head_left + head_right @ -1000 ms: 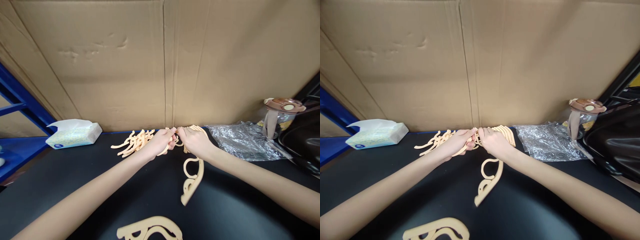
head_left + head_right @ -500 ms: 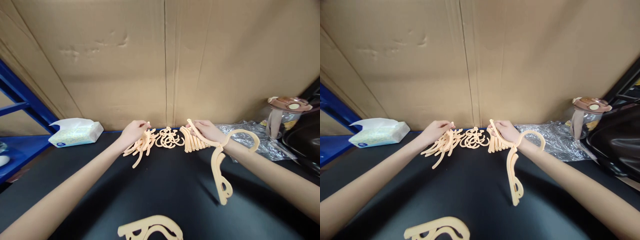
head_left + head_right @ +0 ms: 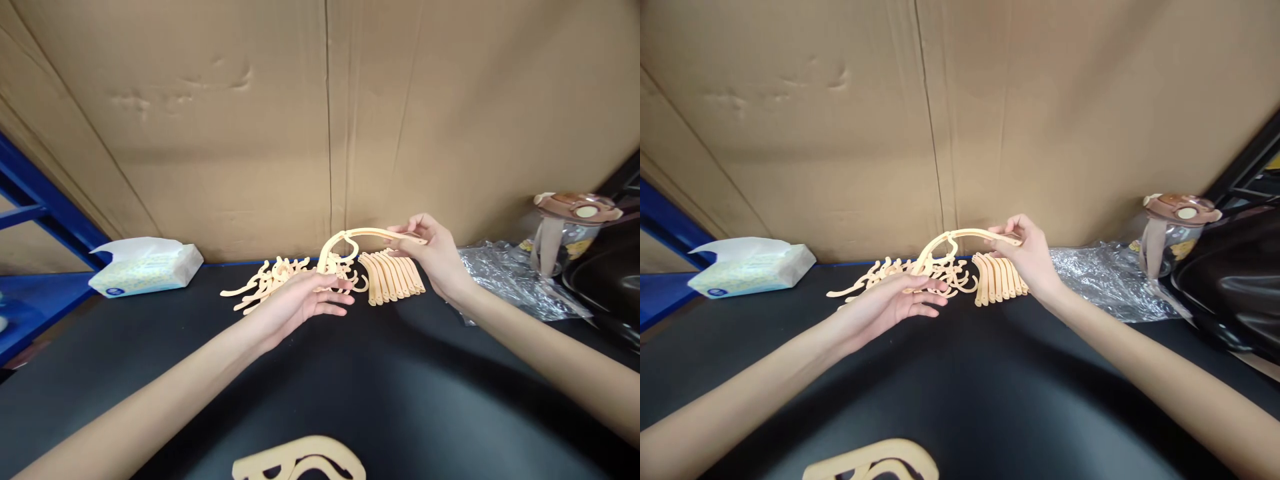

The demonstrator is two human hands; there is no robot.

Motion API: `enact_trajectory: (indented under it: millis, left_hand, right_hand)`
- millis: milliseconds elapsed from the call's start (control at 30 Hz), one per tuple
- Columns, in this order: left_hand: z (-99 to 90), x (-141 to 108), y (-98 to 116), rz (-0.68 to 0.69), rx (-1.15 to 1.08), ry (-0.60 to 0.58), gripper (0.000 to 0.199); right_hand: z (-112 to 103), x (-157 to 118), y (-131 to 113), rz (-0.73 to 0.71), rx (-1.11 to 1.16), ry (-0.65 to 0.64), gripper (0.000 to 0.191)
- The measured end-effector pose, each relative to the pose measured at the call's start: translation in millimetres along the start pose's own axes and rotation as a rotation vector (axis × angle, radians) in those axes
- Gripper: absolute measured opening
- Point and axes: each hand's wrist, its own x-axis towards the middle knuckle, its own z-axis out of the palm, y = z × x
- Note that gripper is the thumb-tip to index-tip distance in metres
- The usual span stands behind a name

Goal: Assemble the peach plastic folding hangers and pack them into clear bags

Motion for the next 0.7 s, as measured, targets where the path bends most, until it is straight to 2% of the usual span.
enact_trajectory:
  millis: [167,267,333,400,533,600,700]
  left_hand:
    - [-0.8,1,3,0.002,-0.133,0.053,0.02]
    - [-3.3,2,0,-0.004,-0.167,0.072,0.019]
    - [-2.9,1,-1,-0.055,-0.154,0.038,0.022]
    - [-0.4,-2,0,-0.147,-0.144,-0.032,0.023]
    - [5.2,-7,6,-0.299,-0.233,-0.174,0.017]
    - [6.2,-9,8,-0.354,-0.259,-0.213,0.019]
    - [7.3,-10,6,-0.375,-0.113,-0.201,0.021]
  right_hand:
    - [3,-4,0,-0.063,-0.272,-0.251,0.027]
    - [7,-11,-1,-0.175,-0.527,-0.349,0.018]
    - [10,-17,-3,-0.298,-0.776,-0.359,0.012]
    - [11,-23,-6,-0.436,-1.021,-0.382,0.016]
    - [12,-31,-6,-0.657,-1.358,-0.574,0.031]
    - [12,-34,-5,-0.679,-1.391,-0.663,0.041]
    - [14,-35,-3,-0.509,-1.274,-0.713,0.036]
